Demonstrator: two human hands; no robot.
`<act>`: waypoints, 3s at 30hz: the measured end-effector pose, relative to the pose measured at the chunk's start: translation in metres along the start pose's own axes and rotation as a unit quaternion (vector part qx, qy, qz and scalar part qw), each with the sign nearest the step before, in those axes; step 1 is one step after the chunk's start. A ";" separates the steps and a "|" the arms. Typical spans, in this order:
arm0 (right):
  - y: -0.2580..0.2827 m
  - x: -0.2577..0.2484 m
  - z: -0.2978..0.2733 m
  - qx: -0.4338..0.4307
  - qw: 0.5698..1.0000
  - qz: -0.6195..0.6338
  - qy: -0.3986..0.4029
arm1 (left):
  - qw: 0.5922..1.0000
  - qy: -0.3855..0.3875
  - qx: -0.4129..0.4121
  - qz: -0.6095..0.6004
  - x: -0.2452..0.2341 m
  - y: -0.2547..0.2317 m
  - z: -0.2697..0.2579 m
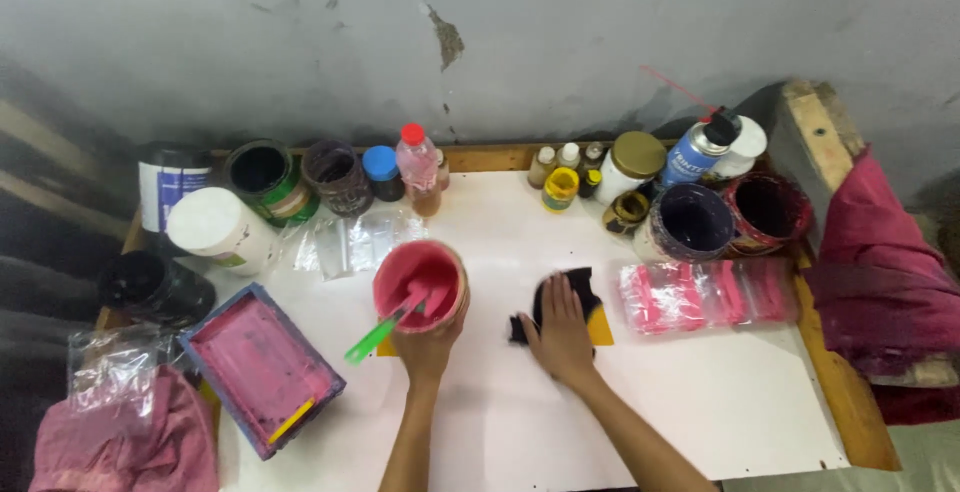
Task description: The person spreads pink paint in a rectangular tray using a yellow squeegee. They then wipe the table surface with a black cloth and stir a container of pink paint with a green spatula.
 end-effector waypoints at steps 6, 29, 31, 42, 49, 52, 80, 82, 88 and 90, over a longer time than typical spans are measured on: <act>0.053 0.016 0.114 -0.193 0.971 0.091 0.106 | 0.800 -0.008 -0.463 -0.382 -0.019 0.043 -0.046; 0.066 -0.015 0.140 -0.307 0.926 0.207 0.077 | 0.727 -0.043 -0.501 -0.467 0.001 0.055 -0.074; 0.056 0.008 0.180 -0.247 0.951 0.167 0.075 | 0.736 -0.045 -0.492 -0.463 -0.004 0.054 -0.068; 0.129 -0.035 0.166 -0.226 0.964 0.138 0.040 | 0.689 -0.047 -0.531 -0.491 0.010 0.058 -0.084; 0.031 -0.012 0.120 -0.187 0.974 0.099 0.087 | 0.780 -0.031 -0.476 -0.405 -0.006 0.057 -0.065; -0.013 -0.010 0.090 -0.048 0.996 0.069 -0.003 | 0.781 -0.027 -0.479 -0.399 -0.009 0.055 -0.059; 0.017 0.013 0.047 -0.088 0.994 0.059 0.008 | 0.714 -0.051 -0.547 -0.435 -0.030 0.038 -0.029; 0.012 -0.004 0.017 -0.075 0.994 0.070 0.027 | 0.756 -0.040 -0.520 -0.396 -0.030 0.039 -0.033; -0.046 -0.002 0.058 0.010 0.997 0.074 -0.020 | 0.775 -0.033 -0.495 -0.392 -0.036 0.034 -0.023; -0.068 0.004 0.092 0.055 0.995 0.082 -0.019 | 0.790 -0.041 -0.471 -0.391 -0.036 0.031 -0.017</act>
Point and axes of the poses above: each hand's wrist, its own z-axis towards the middle knuckle, its own x-axis out of the palm, y = z × x, the point moved 8 cm from there along z, towards the middle knuckle, and after that the axes turned 1 degree about z, right-handed, at the moved point
